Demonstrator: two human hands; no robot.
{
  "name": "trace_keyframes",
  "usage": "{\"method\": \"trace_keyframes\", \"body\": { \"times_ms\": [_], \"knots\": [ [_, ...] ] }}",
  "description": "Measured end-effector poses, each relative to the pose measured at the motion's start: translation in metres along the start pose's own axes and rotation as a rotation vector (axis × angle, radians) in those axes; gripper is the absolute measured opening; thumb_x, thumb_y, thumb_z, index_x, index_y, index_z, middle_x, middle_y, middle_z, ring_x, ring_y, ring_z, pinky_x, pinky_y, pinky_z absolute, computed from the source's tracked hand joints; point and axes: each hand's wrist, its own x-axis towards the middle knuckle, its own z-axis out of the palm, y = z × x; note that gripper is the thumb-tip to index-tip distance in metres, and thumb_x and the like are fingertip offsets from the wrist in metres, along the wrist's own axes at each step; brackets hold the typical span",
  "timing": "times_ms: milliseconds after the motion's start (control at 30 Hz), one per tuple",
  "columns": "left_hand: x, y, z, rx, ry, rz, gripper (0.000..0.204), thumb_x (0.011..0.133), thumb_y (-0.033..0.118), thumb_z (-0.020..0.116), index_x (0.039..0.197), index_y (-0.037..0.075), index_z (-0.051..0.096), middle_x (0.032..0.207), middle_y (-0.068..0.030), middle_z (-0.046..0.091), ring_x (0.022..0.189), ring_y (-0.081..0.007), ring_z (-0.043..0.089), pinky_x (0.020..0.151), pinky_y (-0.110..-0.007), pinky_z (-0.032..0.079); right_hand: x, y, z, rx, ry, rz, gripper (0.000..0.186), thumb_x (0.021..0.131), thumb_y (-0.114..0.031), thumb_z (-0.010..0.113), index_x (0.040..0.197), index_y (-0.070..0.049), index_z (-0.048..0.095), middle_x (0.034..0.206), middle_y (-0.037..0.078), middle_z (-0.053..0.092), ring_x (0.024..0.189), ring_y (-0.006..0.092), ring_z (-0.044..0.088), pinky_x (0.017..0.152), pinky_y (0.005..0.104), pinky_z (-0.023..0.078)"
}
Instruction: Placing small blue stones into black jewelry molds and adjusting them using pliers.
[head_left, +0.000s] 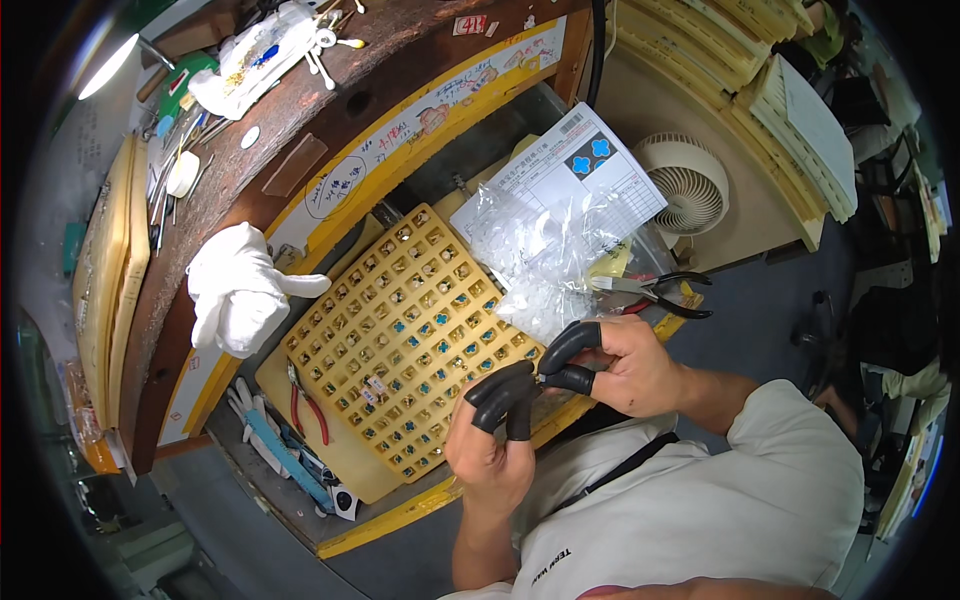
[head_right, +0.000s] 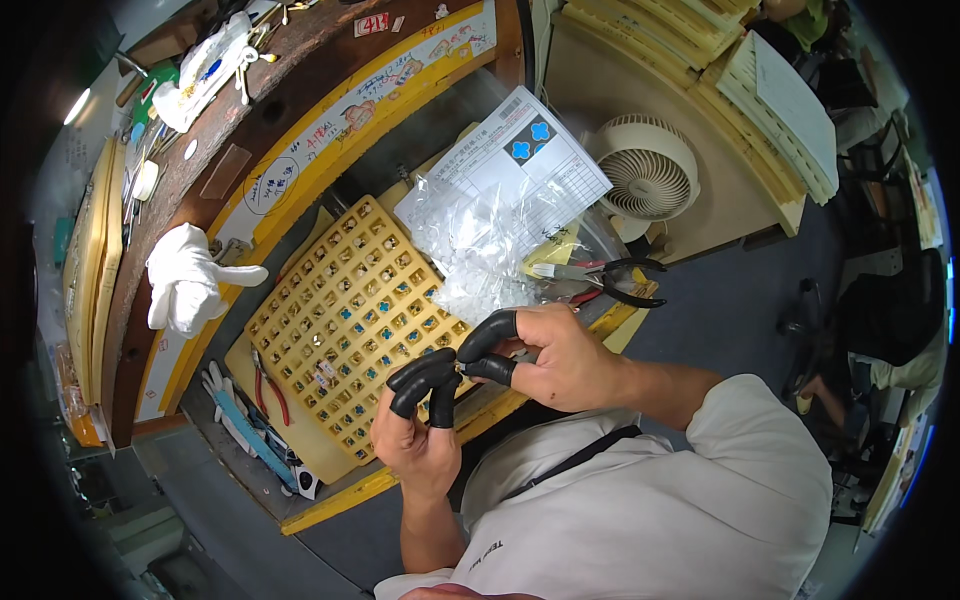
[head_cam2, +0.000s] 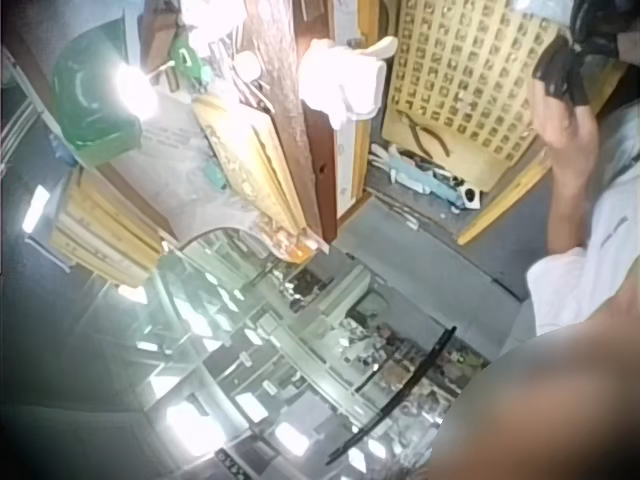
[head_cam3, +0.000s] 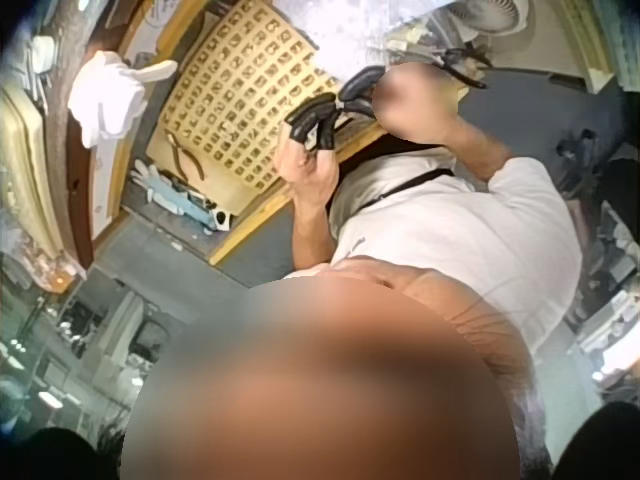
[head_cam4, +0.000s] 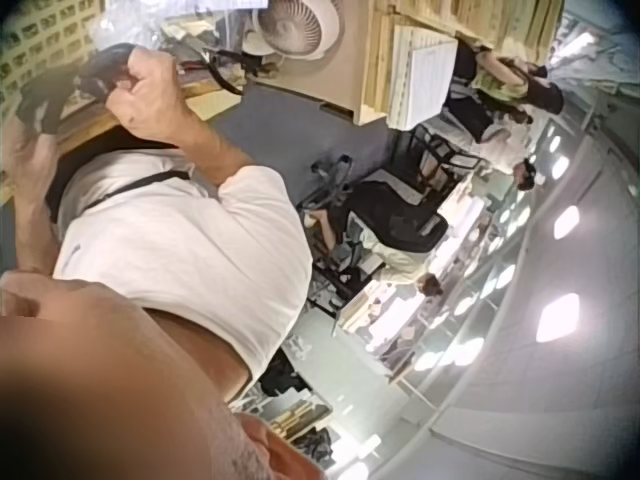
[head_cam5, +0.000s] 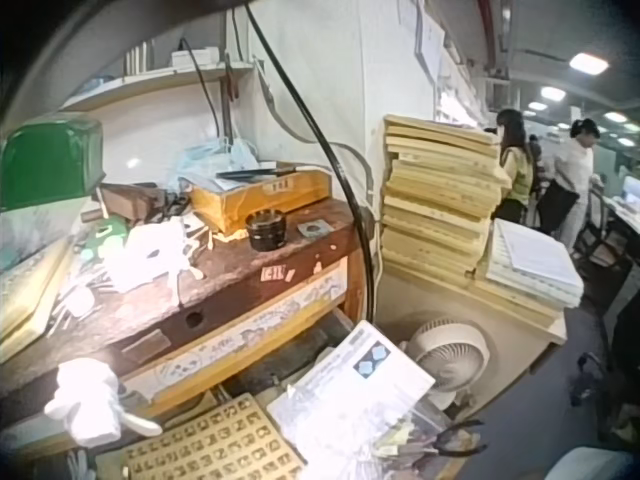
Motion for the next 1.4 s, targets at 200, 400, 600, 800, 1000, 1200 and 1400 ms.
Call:
{"method": "trace_keyframes", "body": {
  "times_ms": [200, 400, 600, 800, 1000, 1200, 1400],
  "knots": [
    [0.006, 0.003, -0.005, -0.001, -0.061, 0.007, 0.027, 0.072, -0.018, 0.063, 0.095, -0.005, 0.068, 0.094, -0.0166, 0.069, 0.088, -0.0303, 0.065, 0.079, -0.034, 0.051, 0.006, -0.007, -0.006, -0.239, -0.045, -0.161, 0.019, 0.078, 0.007, 0.065, 0.095, 0.0, 0.07, 0.083, 0.013, 0.069, 0.073, 0.0204, 0.066, 0.066, 0.0315, 0.051],
    [0.006, -0.003, -0.006, -0.048, -0.106, -0.076, 0.027, 0.071, -0.017, 0.063, 0.094, -0.004, 0.068, 0.093, -0.0151, 0.068, 0.089, -0.0308, 0.065, 0.082, -0.035, 0.051, 0.014, -0.009, -0.017, -0.29, -0.185, -0.131, 0.019, 0.077, 0.006, 0.062, 0.093, 0.001, 0.07, 0.079, 0.012, 0.068, 0.072, 0.0213, 0.067, 0.065, 0.0326, 0.051],
    [-0.001, -0.005, 0.006, -0.092, 0.041, -0.148, 0.024, 0.072, -0.017, 0.063, 0.092, -0.004, 0.068, 0.091, -0.0145, 0.069, 0.088, -0.029, 0.065, 0.082, -0.034, 0.051, 0.009, -0.007, -0.004, -0.115, -0.125, 0.005, 0.019, 0.079, 0.008, 0.063, 0.096, 0.003, 0.068, 0.08, 0.011, 0.073, 0.075, 0.0141, 0.069, 0.069, 0.0283, 0.055],
    [-0.007, -0.01, 0.007, -0.167, 0.089, -0.193, 0.023, 0.072, -0.016, 0.065, 0.092, -0.005, 0.069, 0.092, -0.0136, 0.07, 0.086, -0.024, 0.066, 0.081, -0.03, 0.051, 0.002, 0.0, 0.004, -0.044, -0.003, 0.05, 0.016, 0.083, 0.008, 0.065, 0.097, 0.004, 0.068, 0.085, 0.01, 0.073, 0.08, 0.0111, 0.069, 0.072, 0.0264, 0.056],
    [-0.01, -0.008, 0.007, -0.283, 0.151, -0.285, 0.025, 0.075, -0.019, 0.064, 0.094, -0.005, 0.07, 0.096, -0.0118, 0.069, 0.087, -0.0182, 0.065, 0.08, -0.027, 0.051, 0.004, 0.002, 0.004, 0.239, -0.045, 0.157, 0.017, 0.088, 0.008, 0.063, 0.103, 0.003, 0.068, 0.09, 0.009, 0.072, 0.085, 0.0119, 0.069, 0.075, 0.0258, 0.056],
    [-0.011, -0.003, 0.008, -0.317, 0.17, -0.312, 0.022, 0.077, -0.019, 0.065, 0.094, -0.006, 0.069, 0.095, -0.0104, 0.069, 0.088, -0.0159, 0.064, 0.08, -0.025, 0.051, 0.006, 0.001, 0.0, -0.091, -0.083, -0.088, 0.018, 0.084, 0.007, 0.066, 0.1, 0.001, 0.071, 0.092, 0.012, 0.072, 0.079, 0.0153, 0.07, 0.07, 0.0271, 0.054],
    [-0.012, -0.005, 0.005, -0.32, 0.147, -0.299, 0.023, 0.077, -0.019, 0.068, 0.096, -0.006, 0.069, 0.098, -0.0108, 0.07, 0.092, -0.0157, 0.066, 0.084, -0.027, 0.053, 0.008, 0.004, -0.002, -0.244, -0.077, -0.303, 0.021, 0.08, 0.005, 0.069, 0.1, -0.001, 0.072, 0.086, 0.014, 0.07, 0.074, 0.0217, 0.069, 0.065, 0.0289, 0.052]
  ]
}}
